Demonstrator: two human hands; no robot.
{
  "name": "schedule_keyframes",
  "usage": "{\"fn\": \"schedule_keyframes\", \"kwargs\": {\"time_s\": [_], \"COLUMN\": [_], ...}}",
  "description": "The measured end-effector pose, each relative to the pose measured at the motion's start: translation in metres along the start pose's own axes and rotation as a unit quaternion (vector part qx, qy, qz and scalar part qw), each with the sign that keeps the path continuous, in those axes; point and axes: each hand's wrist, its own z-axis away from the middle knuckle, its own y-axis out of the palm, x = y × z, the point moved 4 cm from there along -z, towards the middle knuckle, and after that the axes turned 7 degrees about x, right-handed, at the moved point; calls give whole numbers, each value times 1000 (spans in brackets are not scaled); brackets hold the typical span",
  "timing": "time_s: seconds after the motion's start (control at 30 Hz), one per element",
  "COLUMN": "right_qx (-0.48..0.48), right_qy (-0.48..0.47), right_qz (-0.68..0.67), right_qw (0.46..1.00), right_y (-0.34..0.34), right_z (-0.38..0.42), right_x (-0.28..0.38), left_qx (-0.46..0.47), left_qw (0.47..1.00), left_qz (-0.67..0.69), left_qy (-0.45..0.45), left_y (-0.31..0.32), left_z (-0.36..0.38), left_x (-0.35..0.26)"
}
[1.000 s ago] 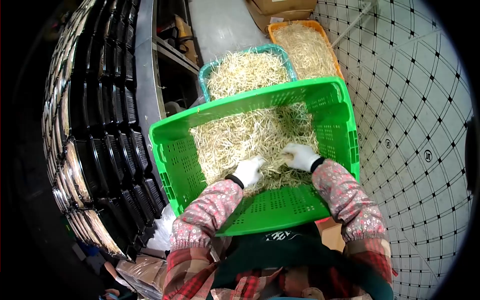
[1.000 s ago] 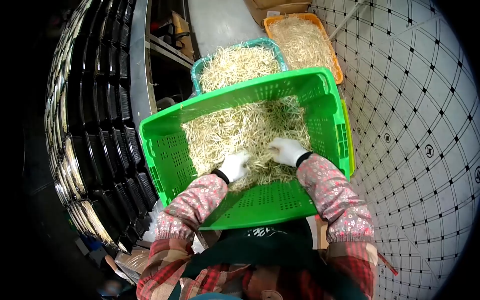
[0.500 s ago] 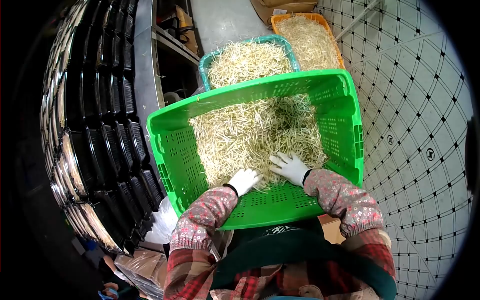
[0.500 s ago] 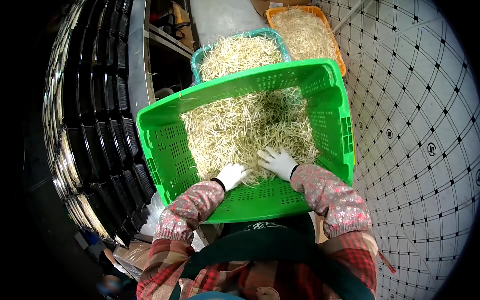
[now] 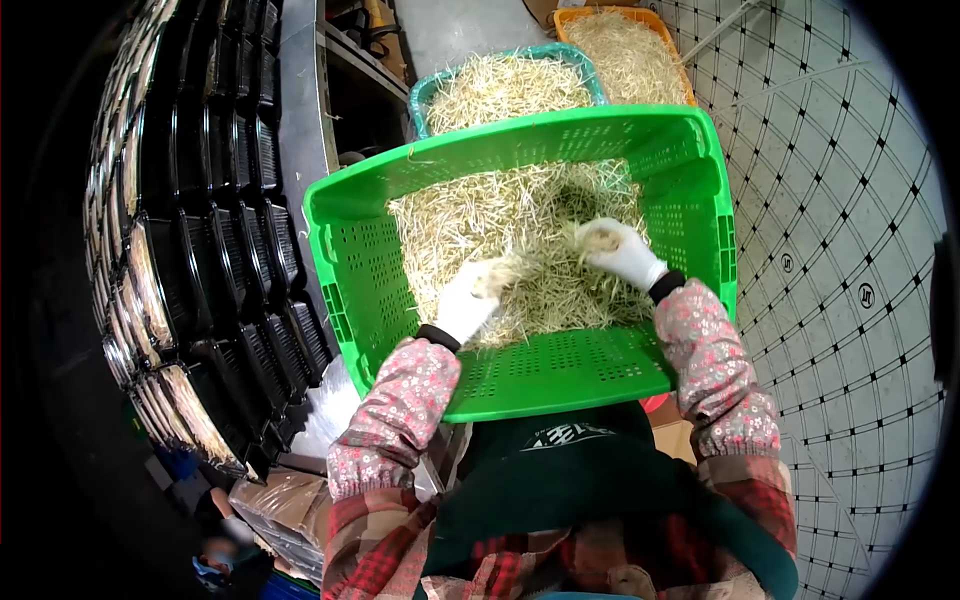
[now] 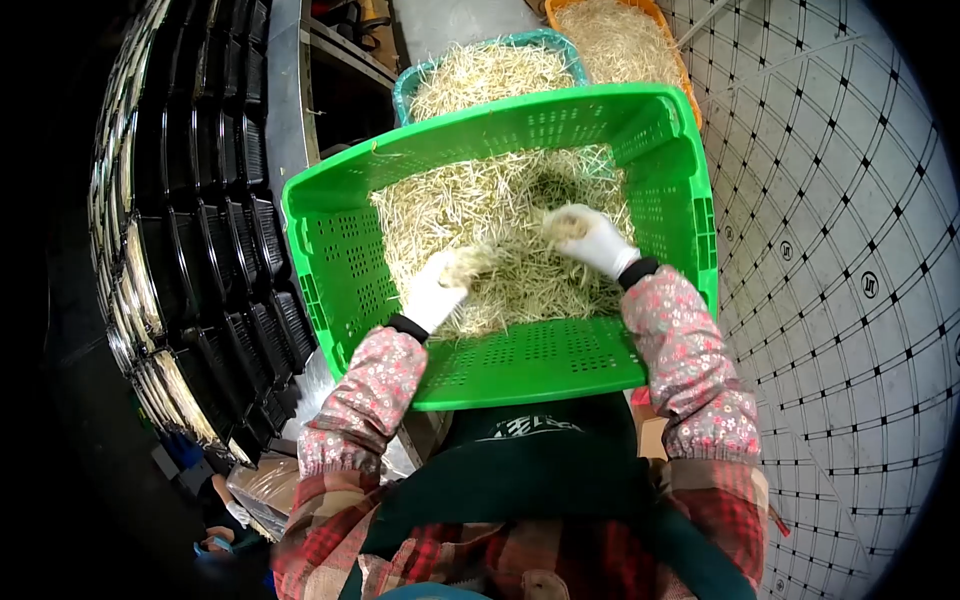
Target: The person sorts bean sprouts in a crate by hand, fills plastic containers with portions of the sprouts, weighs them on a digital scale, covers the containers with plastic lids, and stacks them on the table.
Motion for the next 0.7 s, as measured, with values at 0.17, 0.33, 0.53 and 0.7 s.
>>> {"fn": "schedule_keyframes", "kwargs": {"time_s": [0.17, 0.33, 0.53, 0.7], "right_qx": [72, 275, 332, 153], "right_qy": [37, -142, -103, 140], "right_qz": [232, 639, 612, 412], "right_qw": [969, 704, 711, 887], "right_y": [46, 128, 147, 74], "right_z": [13, 21, 3, 7], "right_x": [7, -27, -70, -20], "left_qx": [128, 141, 233, 146], "left_qw": [950, 918, 886, 934], "left_qz": [-235, -366, -382, -171], "left_qy": [-160, -64, -122, -278], "left_y": [-7, 1, 16, -30], "left_z": [27, 44, 35, 44], "left_x": [54, 101, 130, 86]}}
